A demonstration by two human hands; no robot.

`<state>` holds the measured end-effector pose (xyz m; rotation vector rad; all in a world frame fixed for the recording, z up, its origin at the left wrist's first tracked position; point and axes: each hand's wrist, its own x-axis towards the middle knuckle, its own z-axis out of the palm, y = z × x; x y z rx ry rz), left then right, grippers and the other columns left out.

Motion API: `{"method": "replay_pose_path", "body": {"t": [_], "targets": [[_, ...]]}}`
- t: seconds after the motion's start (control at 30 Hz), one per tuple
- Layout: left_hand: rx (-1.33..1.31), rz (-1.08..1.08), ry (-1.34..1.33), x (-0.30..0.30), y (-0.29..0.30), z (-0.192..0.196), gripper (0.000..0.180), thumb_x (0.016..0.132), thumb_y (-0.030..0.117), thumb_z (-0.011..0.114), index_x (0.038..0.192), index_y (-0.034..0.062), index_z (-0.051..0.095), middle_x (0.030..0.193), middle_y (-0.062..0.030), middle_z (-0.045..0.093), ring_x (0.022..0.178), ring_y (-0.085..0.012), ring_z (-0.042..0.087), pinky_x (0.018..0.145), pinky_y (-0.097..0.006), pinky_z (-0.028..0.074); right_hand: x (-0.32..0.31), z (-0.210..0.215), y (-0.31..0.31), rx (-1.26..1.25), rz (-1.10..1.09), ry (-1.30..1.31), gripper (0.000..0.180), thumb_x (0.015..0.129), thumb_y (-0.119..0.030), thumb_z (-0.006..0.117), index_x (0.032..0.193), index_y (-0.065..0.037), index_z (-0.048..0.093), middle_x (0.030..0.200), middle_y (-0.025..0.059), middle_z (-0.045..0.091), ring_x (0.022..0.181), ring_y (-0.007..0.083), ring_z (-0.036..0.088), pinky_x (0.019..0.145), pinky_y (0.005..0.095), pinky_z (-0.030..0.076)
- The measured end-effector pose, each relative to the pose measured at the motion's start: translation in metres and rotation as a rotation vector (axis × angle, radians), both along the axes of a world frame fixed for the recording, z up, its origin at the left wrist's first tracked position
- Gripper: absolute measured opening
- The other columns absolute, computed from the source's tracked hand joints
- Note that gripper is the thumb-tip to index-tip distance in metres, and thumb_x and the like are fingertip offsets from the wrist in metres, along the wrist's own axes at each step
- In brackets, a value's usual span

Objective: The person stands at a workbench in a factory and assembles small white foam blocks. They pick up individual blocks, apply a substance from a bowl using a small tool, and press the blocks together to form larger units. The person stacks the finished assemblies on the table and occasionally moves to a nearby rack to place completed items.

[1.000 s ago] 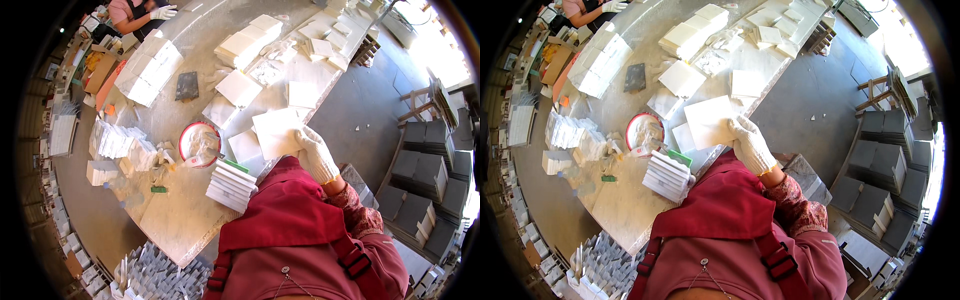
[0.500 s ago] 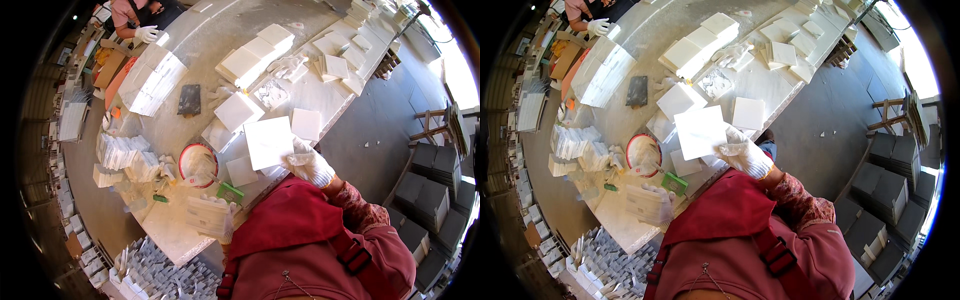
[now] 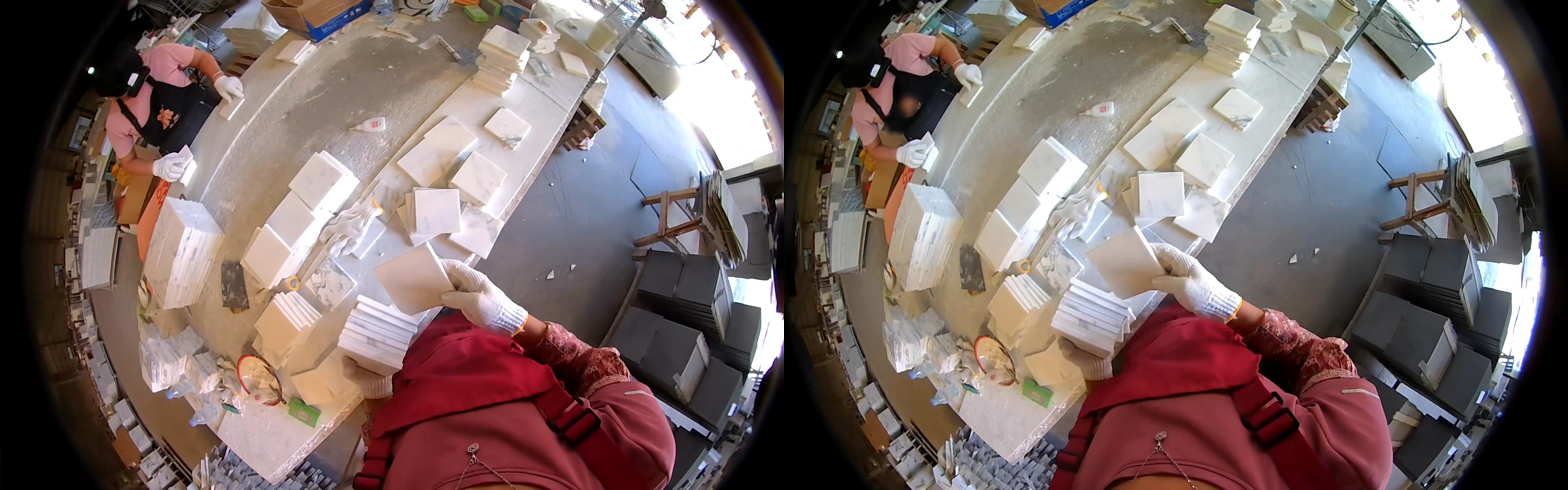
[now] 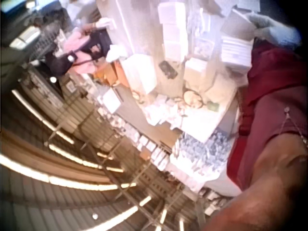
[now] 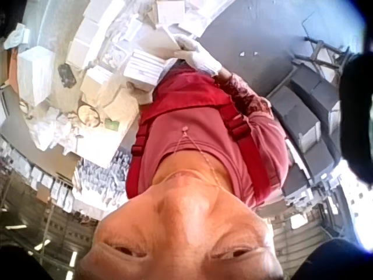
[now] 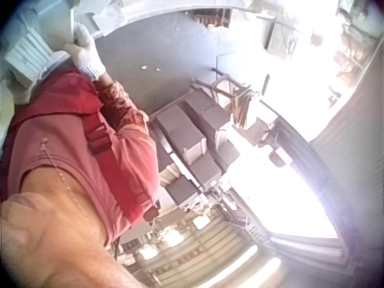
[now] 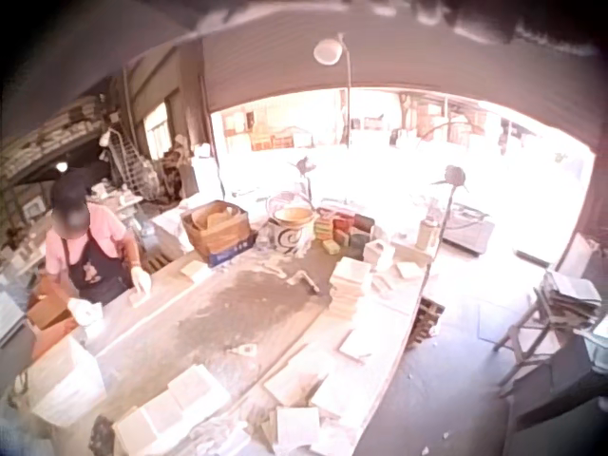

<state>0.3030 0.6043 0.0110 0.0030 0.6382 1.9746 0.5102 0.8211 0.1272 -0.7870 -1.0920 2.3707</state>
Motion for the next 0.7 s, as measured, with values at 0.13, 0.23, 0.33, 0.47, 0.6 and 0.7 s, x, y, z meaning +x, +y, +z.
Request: {"method": "replay_pose_path", "body": {"t": [0.13,0.23,0.33,0.47,0.6,0.7], "targets": [[-0.072,-0.323,-0.061,0.04,0.074,-0.022,0.098,0.076,0.052,0.074,0.148,-0.0013,0.034,0.141,-0.0202,0.051,0.127,-0.0366,0.055,0.106,-0.053,0.048,0.049,0.006,0.025,0.272,-0.035,-0.225,0.051,0.091,0.002,0.061,0.141,-0.001,0.05,0.123,0.0053,0.06,0.114,0.0115,0.053,0.098,0.0264,0.044],[-0.093,-0.591,-0.104,0.061,0.128,-0.022,0.096,0.076,0.048,0.074,0.148,-0.0029,0.035,0.141,-0.0204,0.052,0.127,-0.0363,0.056,0.106,-0.051,0.048,0.096,-0.006,0.039,0.191,-0.128,-0.28,0.054,0.089,0.005,0.06,0.141,0.0,0.049,0.124,0.0048,0.06,0.115,0.0113,0.053,0.101,0.0275,0.043],[-0.09,-0.735,-0.099,0.089,0.167,-0.014,0.097,0.075,0.048,0.074,0.146,-0.0058,0.037,0.138,-0.0229,0.055,0.123,-0.0361,0.059,0.105,-0.048,0.049,0.126,0.002,0.044,0.097,-0.228,-0.238,0.057,0.088,0.005,0.059,0.143,-0.001,0.047,0.127,0.0046,0.058,0.119,0.0118,0.052,0.106,0.0286,0.041],[-0.005,-0.912,-0.152,0.121,0.212,-0.02,0.098,0.078,0.055,0.073,0.145,-0.0073,0.038,0.136,-0.0242,0.056,0.121,-0.0355,0.06,0.103,-0.044,0.05,0.155,0.007,0.059,0.047,-0.286,-0.19,0.061,0.088,-0.004,0.065,0.146,0.0,0.044,0.135,0.0065,0.054,0.127,0.0144,0.048,0.111,0.0311,0.036],[-0.059,-0.984,-0.18,0.144,0.252,-0.008,0.085,0.083,0.047,0.069,0.145,-0.0019,0.041,0.138,-0.0204,0.056,0.123,-0.034,0.059,0.105,-0.046,0.049,0.173,0.025,0.09,0.05,-0.308,-0.111,0.089,0.088,-0.023,0.076,0.156,0.002,0.024,0.153,0.0113,0.04,0.14,0.0188,0.039,0.117,0.0343,0.029],[-0.116,-1.015,-0.197,0.166,0.291,0.018,0.069,0.091,0.038,0.062,0.146,0.0005,0.041,0.139,-0.02,0.055,0.125,-0.0349,0.057,0.106,-0.048,0.048,0.187,-0.018,0.112,0.59,-0.19,-0.762,0.133,0.068,-0.054,0.088,0.159,0.0,0.008,0.155,0.0233,0.036,0.143,0.0336,0.04,0.116,0.0388,0.034]]}}
